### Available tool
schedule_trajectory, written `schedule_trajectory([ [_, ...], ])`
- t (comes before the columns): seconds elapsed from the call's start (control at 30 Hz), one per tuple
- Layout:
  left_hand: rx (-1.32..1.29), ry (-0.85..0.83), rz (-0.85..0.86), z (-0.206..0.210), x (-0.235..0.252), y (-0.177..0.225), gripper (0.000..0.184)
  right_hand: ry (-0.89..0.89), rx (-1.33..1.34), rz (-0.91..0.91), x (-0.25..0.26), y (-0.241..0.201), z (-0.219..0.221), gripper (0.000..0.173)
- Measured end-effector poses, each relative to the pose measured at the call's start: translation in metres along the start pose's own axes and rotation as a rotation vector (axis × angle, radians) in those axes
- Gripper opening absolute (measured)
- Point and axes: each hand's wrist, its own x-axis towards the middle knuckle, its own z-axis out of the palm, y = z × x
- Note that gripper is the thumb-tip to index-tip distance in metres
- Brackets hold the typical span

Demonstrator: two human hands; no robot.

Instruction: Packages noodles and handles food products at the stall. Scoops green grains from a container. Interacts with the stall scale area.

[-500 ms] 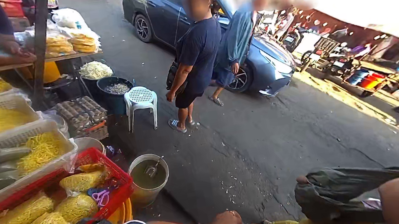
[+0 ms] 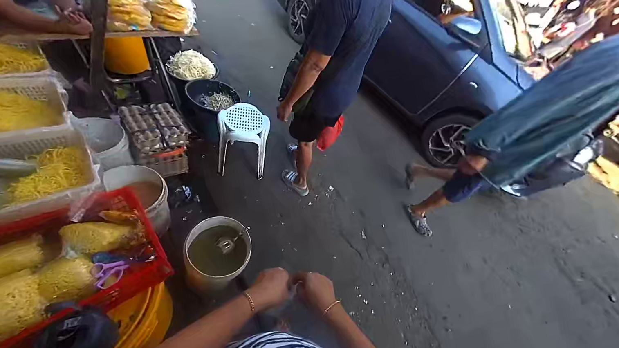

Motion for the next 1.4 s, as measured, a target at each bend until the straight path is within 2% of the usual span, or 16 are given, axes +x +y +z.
schedule_trajectory([
  [0.1, -0.012, -0.03, -0.15, -0.002, 0.017, 0.027, 0.032, -0.022, -0.083, -0.115, 0.035, 0.015, -0.026, 0.034],
  [0.2, -0.026, -0.026, -0.302, 0.001, 0.033, 0.037, 0.032, -0.059, -0.104, -0.237, 0.068, 0.021, -0.027, 0.032],
  [0.3, -0.131, 0.033, -0.518, 0.004, 0.028, 0.024, 0.037, -0.114, -0.13, -0.343, 0.085, 0.013, -0.017, 0.035],
  [0.4, -0.297, 0.164, -0.701, 0.004, 0.018, -0.011, 0.039, -0.18, -0.191, -0.453, 0.095, -0.008, -0.008, 0.041],
  [0.47, -0.403, 0.251, -0.698, 0.015, 0.013, -0.037, 0.038, -0.248, -0.25, -0.501, 0.096, -0.023, -0.003, 0.042],
  [0.6, -0.476, 0.382, -0.566, 0.039, 0.009, -0.077, 0.033, -0.311, -0.34, -0.515, 0.106, -0.045, 0.011, 0.04],
  [0.73, -0.525, 0.437, -0.449, 0.035, 0.001, -0.101, 0.034, -0.344, -0.323, -0.451, 0.123, -0.066, 0.018, 0.039],
  [0.9, -0.548, 0.36, -0.36, 0.033, -0.012, -0.142, 0.034, -0.412, -0.26, -0.361, 0.134, -0.098, 0.026, 0.038],
  [1.0, -0.583, 0.292, -0.385, 0.038, -0.019, -0.17, 0.034, -0.467, -0.077, -0.422, 0.147, -0.099, 0.039, 0.037],
  [1.07, -0.594, 0.216, -0.52, 0.044, -0.023, -0.19, 0.034, -0.49, 0.039, -0.443, 0.16, -0.086, 0.045, 0.036],
  [1.17, -0.645, 0.118, -0.786, 0.06, -0.028, -0.222, 0.033, -0.503, 0.007, -0.395, 0.191, -0.066, 0.038, 0.038],
  [1.27, -0.697, 0.046, -0.951, 0.079, -0.027, -0.239, 0.029, -0.541, -0.156, -0.324, 0.242, -0.049, 0.022, 0.04],
  [1.4, -0.796, -0.005, -1.113, 0.07, -0.017, -0.237, 0.039, -0.566, -0.42, -0.322, 0.335, -0.068, 0.001, 0.047],
])
